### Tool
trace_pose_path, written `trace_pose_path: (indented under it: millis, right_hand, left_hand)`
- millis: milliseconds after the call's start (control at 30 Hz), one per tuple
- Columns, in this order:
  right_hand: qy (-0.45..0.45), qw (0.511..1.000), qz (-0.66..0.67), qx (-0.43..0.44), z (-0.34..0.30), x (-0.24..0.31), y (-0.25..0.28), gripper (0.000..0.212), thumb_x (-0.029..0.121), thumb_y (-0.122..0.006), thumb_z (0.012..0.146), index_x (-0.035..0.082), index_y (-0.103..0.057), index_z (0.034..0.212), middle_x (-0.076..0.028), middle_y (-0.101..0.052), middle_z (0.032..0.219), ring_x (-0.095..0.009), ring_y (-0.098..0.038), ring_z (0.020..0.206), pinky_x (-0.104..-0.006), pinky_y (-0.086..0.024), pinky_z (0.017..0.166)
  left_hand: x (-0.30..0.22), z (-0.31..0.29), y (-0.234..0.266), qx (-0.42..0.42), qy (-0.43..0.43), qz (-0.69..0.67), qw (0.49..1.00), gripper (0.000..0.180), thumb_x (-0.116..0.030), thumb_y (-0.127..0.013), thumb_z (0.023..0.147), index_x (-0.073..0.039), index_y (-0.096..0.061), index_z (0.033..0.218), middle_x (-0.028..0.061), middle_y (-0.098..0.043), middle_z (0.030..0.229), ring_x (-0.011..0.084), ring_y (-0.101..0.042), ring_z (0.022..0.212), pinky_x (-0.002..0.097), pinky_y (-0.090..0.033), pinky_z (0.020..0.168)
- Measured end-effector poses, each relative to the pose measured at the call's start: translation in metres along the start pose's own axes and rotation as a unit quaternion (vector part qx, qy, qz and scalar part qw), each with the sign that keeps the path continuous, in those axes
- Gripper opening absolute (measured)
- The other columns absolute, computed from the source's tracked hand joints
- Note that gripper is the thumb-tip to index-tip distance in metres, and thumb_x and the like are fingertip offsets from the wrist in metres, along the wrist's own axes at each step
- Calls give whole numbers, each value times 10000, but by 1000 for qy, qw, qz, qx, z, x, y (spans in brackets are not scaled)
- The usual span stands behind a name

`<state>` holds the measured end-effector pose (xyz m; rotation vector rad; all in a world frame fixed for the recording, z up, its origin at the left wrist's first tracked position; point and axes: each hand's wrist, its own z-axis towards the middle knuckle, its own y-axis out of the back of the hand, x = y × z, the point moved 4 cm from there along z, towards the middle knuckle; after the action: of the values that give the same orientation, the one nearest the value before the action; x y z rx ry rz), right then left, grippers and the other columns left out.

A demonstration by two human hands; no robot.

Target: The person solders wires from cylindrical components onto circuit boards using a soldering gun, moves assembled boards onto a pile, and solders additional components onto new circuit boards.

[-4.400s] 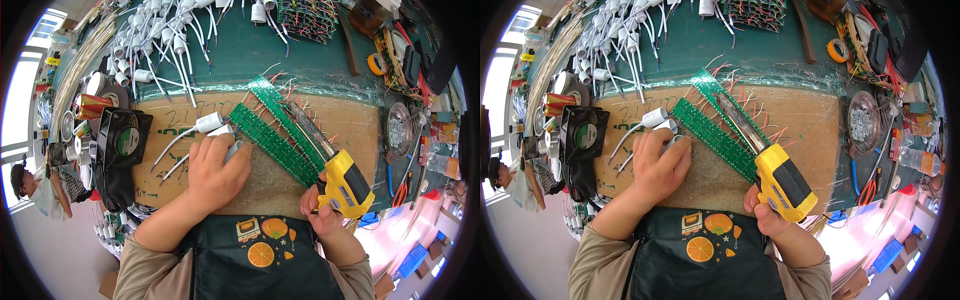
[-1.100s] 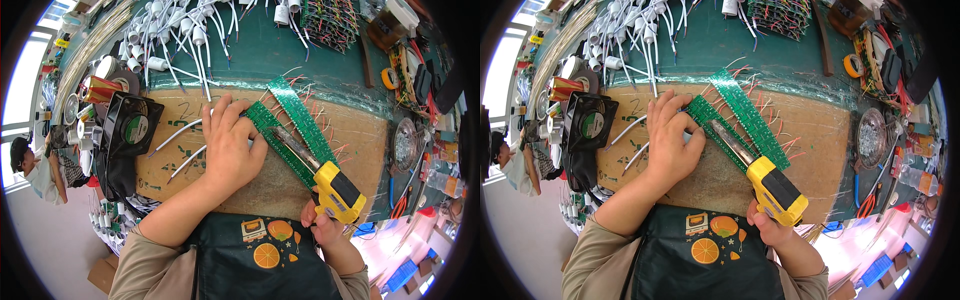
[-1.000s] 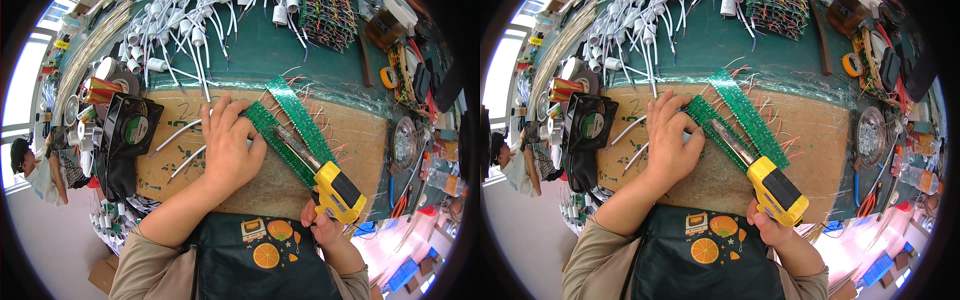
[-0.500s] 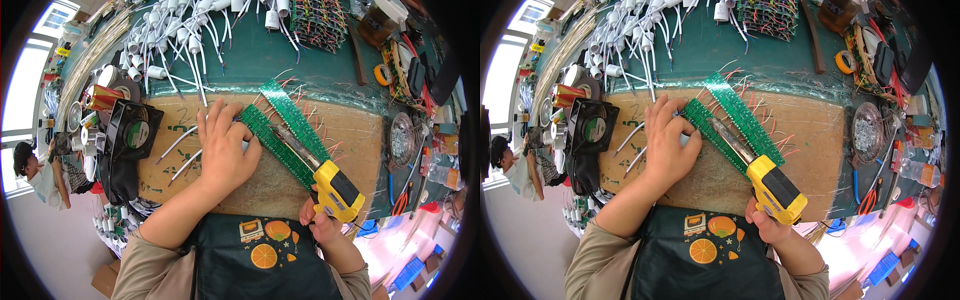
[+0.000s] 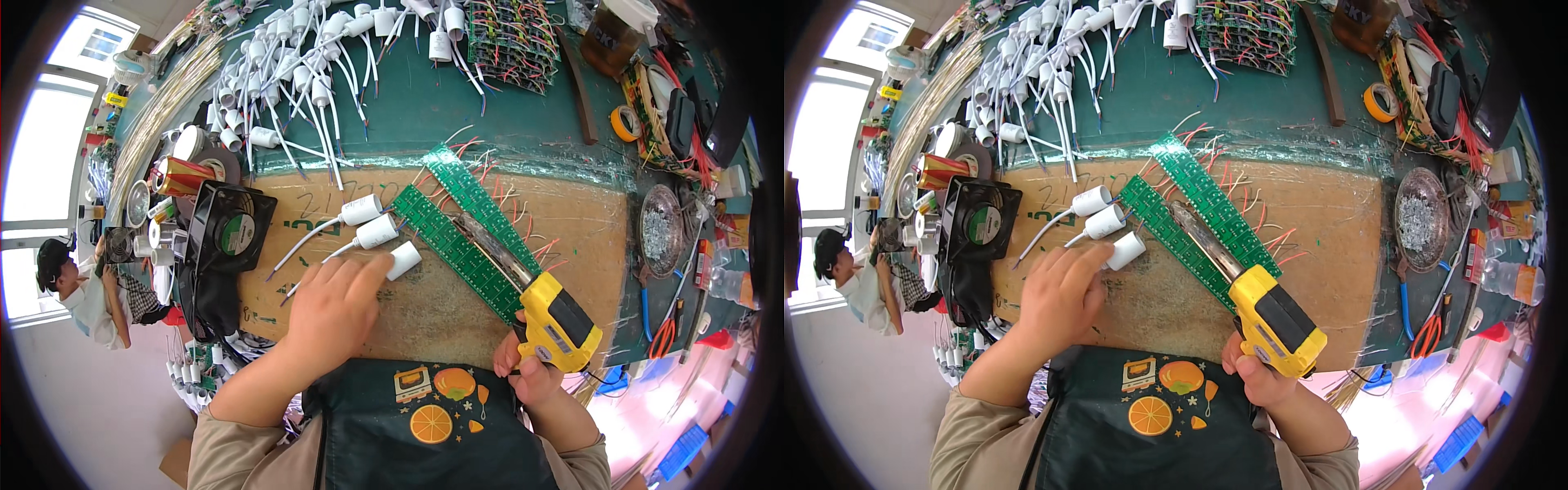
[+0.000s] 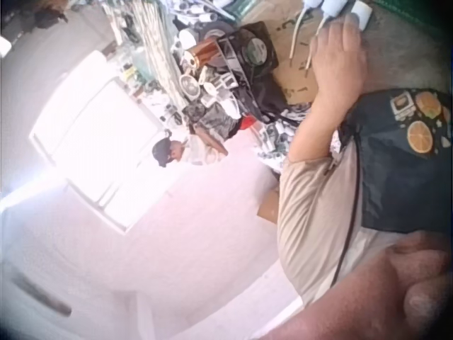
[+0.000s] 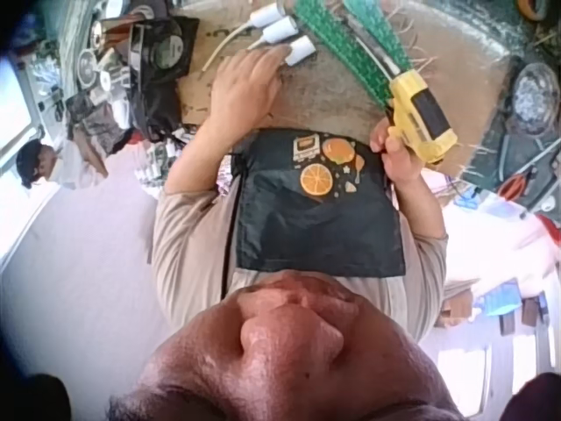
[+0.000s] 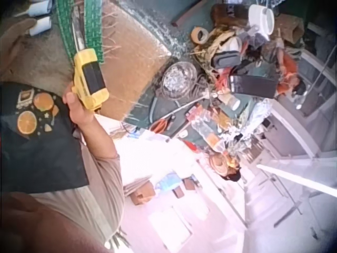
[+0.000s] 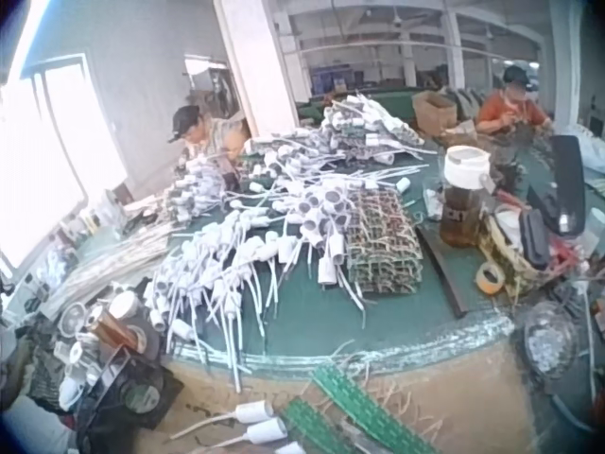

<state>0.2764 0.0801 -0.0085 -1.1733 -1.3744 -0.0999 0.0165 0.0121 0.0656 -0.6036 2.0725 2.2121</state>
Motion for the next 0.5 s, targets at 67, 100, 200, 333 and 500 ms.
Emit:
trace_pose_path:
  millis: [67, 100, 200, 333, 500]
  right_hand:
    - [3, 1000, 5, 2, 0, 0, 0, 769, 384, -744, 879, 25, -358, 1439, -45, -486, 759, -165, -498, 614, -319, -450, 569]
    - [4, 1000, 5, -2, 0, 0, 0, 768, 384, -741, 881, 22, -354, 1437, -46, -486, 759, -166, -498, 612, -321, -451, 567]
    - [13, 1000, 5, -4, 0, 1, 0, 757, 377, -735, 886, 15, -354, 1431, -51, -489, 760, -167, -501, 608, -323, -454, 567]
    - [22, 1000, 4, -3, -1, 1, -1, 736, 347, -724, 892, 8, -354, 1430, -63, -502, 761, -171, -514, 611, -327, -465, 573]
    - [21, 1000, 5, -8, -1, -1, 0, 726, 331, -720, 890, 10, -358, 1432, -68, -509, 754, -174, -524, 610, -328, -472, 579]
  left_hand:
    - [-11, 12, 18, -3, -71, 72, 995, 400, -71, -702, 722, -89, -653, 1118, 58, -655, 945, 241, -628, 901, 434, -460, 871]
    - [-17, 22, 27, -44, -130, 97, 986, 333, -93, -686, 742, -83, -647, 1073, 65, -648, 962, 239, -621, 937, 487, -446, 900]
    - [-18, 52, 35, -112, -212, 156, 958, 254, -112, -665, 756, -82, -642, 1007, 70, -646, 1000, 252, -609, 1004, 572, -410, 952]
    - [8, 99, 26, -155, -228, 180, 944, 205, -82, -647, 750, -83, -642, 955, 74, -656, 1028, 282, -610, 1052, 550, -419, 985]
    - [64, 146, 21, -269, -43, 38, 961, 183, -70, -604, 801, -48, -651, 976, 130, -685, 977, 341, -647, 1009, 446, -496, 886]
